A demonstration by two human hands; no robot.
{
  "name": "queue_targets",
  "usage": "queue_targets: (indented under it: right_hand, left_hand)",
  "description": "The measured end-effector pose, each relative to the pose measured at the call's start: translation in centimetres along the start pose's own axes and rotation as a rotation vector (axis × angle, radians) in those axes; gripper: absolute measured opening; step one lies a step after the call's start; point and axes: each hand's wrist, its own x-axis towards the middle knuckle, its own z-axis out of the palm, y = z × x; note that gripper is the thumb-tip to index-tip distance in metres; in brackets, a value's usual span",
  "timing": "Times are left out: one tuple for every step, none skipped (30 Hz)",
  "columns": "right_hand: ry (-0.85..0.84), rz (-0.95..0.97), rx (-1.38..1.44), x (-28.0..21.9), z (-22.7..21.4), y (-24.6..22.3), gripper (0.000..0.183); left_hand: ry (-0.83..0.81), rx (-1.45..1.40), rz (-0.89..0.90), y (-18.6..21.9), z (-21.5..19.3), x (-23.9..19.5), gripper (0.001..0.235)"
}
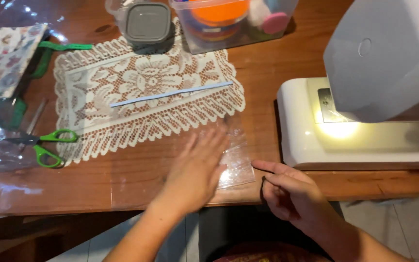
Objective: Cutting a strip of plastic and threading a ribbon through a sewing machine.
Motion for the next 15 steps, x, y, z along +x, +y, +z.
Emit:
queue_targets:
  right_hand:
    - [0.007, 0.001, 0.002, -0.1, 0.2, -0.2, 0.056]
    - [0.037, 0.024, -0.002, -0.1, 0.4, -0.3, 0.054]
    - [0.067, 0.047, -0.003, -0.1, 0.7, -0.5, 0.053]
    - [0.072, 0.047, 0.002, -0.1, 0.7, -0.5, 0.053]
    - [0.058, 0.047, 0.013, -0.1, 0.7, -0.5, 0.052]
    - [0.043, 0.047, 0.024, -0.1, 0.7, -0.6, 0.051]
    - [0.047, 0.050, 0.027, 0.0, 0.6, -0.5, 0.051]
    - [0.055, 0.077, 0.041, 0.1, 0.6, -0.5, 0.052]
    - [0.064, 0.102, 0.055, 0.2, 0.6, -0.5, 0.053]
    - [0.069, 0.104, 0.060, 0.1, 0.9, -0.7, 0.053]
    - [0.080, 0.096, 0.049, 0.0, 1.3, -0.9, 0.053]
    - [0.091, 0.087, 0.038, -0.1, 1.7, -1.1, 0.054]
    - [0.098, 0.088, 0.042, 0.0, 1.7, -1.1, 0.054]
    - [0.131, 0.120, -0.017, 0.1, 1.8, -1.1, 0.051]
    - [0.161, 0.153, -0.077, 0.3, 1.9, -1.1, 0.048]
  left_hand:
    - [-0.004, -0.004, 0.005, 0.2, 0.4, -0.1, 0.061]
    - [0.074, -0.010, 0.068, 0.3, 0.8, -0.2, 0.057]
    - [0.151, -0.013, 0.132, 0.4, 1.1, -0.3, 0.054]
    - [0.146, -0.015, 0.138, 0.6, 0.9, -0.3, 0.054]
    - [0.132, 0.000, 0.166, 0.7, 0.8, -0.4, 0.053]
    - [0.118, 0.015, 0.194, 0.9, 0.7, -0.5, 0.051]
    - [0.114, 0.011, 0.195, 0.9, 0.4, -0.6, 0.051]
    - [0.111, 0.010, 0.208, 1.0, 0.3, -0.6, 0.052]
    - [0.108, 0.009, 0.223, 1.1, 0.0, -0.6, 0.052]
    - [0.103, 0.006, 0.228, 1.1, 0.0, -0.5, 0.052]
    - [0.111, -0.005, 0.226, 1.1, 0.0, -0.5, 0.052]
    - [0.119, -0.015, 0.224, 1.1, 0.0, -0.6, 0.053]
    - [0.115, -0.020, 0.229, 1.1, 0.0, -0.5, 0.053]
    - [0.112, -0.029, 0.224, 1.1, 0.0, -0.5, 0.053]
    - [0.108, -0.037, 0.217, 1.0, -0.1, -0.6, 0.053]
